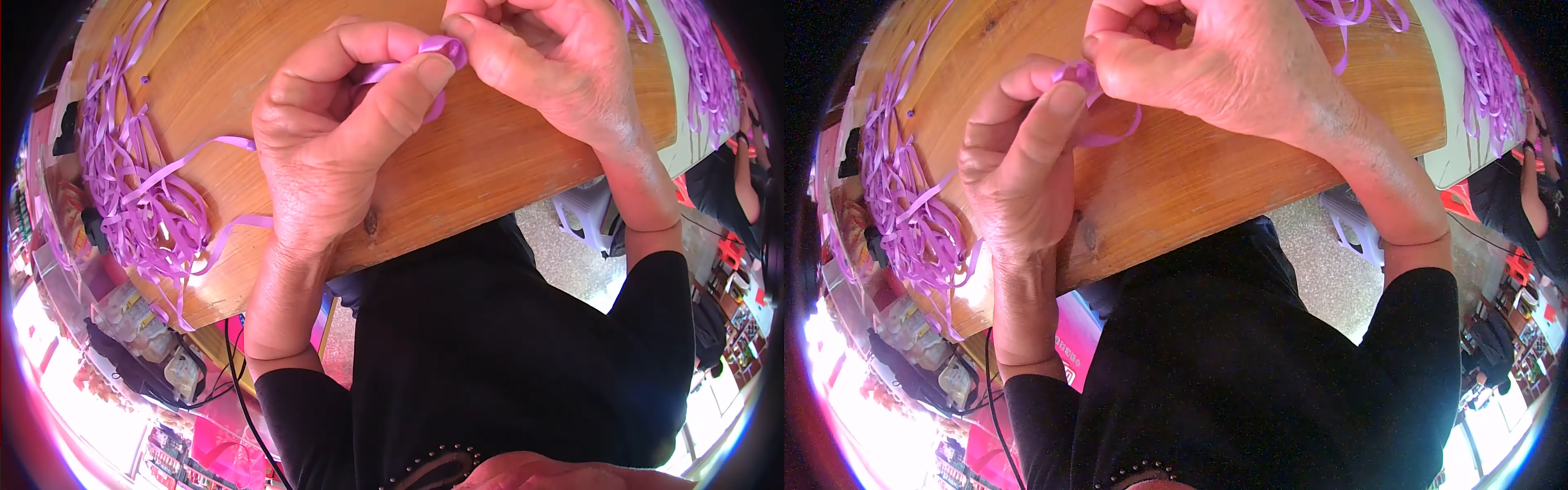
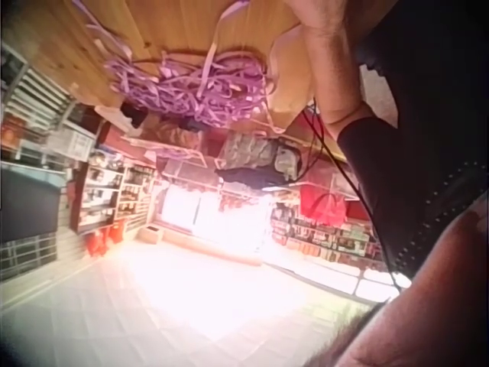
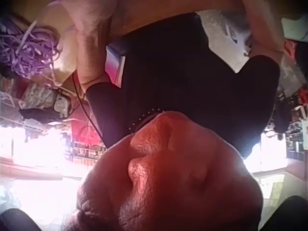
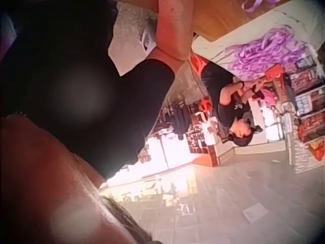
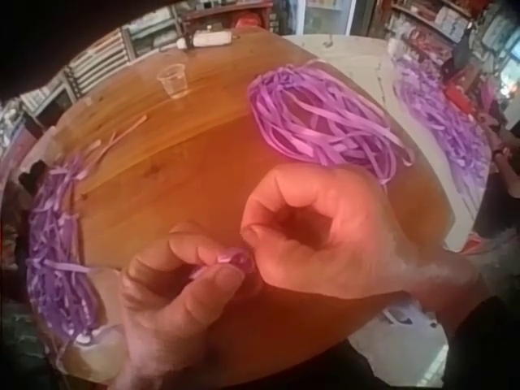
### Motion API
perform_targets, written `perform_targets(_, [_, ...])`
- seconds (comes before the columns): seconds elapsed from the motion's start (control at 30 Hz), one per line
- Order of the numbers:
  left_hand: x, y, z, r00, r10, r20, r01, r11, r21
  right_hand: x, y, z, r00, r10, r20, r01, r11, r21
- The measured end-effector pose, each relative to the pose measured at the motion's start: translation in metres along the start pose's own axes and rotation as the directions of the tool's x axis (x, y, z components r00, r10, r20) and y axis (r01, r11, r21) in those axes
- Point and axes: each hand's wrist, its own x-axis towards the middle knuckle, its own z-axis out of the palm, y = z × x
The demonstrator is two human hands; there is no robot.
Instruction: The person ties knots in purple ribbons by hand, working through them one at a time. They pick up a ribbon from the table, loop it to form a knot, and pull it tight before setting it aside.
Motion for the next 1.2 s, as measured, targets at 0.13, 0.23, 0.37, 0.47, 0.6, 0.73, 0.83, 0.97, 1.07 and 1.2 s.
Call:
perform_targets(0.13, [0.000,0.001,0.007,1.000,0.021,0.010,-0.020,0.999,-0.050,0.020,0.029,-0.002,0.585,-0.806,0.094,0.782,0.590,0.201])
perform_targets(0.23, [-0.002,0.006,0.000,0.996,-0.080,-0.038,0.079,0.997,-0.009,-0.001,-0.006,0.003,0.998,0.062,0.002,-0.061,0.984,0.167])
perform_targets(0.37, [-0.002,0.007,0.005,0.993,-0.073,-0.098,0.074,0.997,0.010,0.002,-0.012,0.001,0.995,-0.100,0.006,0.100,0.994,-0.054])
perform_targets(0.47, [-0.001,0.006,0.007,0.997,-0.060,-0.041,0.058,0.997,-0.047,-0.001,-0.032,-0.005,0.994,-0.090,0.066,0.102,0.970,-0.219])
perform_targets(0.6, [-0.004,0.005,0.002,0.996,-0.076,-0.055,0.078,0.996,0.037,0.016,0.004,0.000,0.922,-0.355,0.153,0.367,0.928,-0.057])
perform_targets(0.73, [-0.001,0.001,-0.002,0.997,-0.009,0.074,0.006,0.999,0.038,0.021,0.021,-0.001,0.701,-0.706,0.102,0.663,0.698,0.270])
perform_targets(0.83, [0.004,-0.005,-0.002,0.987,0.072,0.140,-0.050,0.987,-0.152,0.002,-0.026,-0.005,0.908,0.416,0.052,-0.419,0.898,0.132])
perform_targets(0.97, [0.001,-0.005,-0.007,0.997,0.037,0.070,-0.024,0.984,-0.178,0.006,-0.018,0.000,0.906,0.399,0.141,-0.422,0.826,0.373])
perform_targets(1.07, [0.001,-0.002,-0.002,0.991,-0.034,0.129,0.070,0.957,-0.281,0.005,-0.006,-0.003,0.955,0.277,0.109,-0.297,0.912,0.282])
perform_targets(1.2, [0.002,-0.004,-0.006,0.979,-0.095,0.182,0.150,0.937,-0.316,-0.001,-0.003,0.006,0.973,-0.227,-0.048,0.229,0.973,0.037])
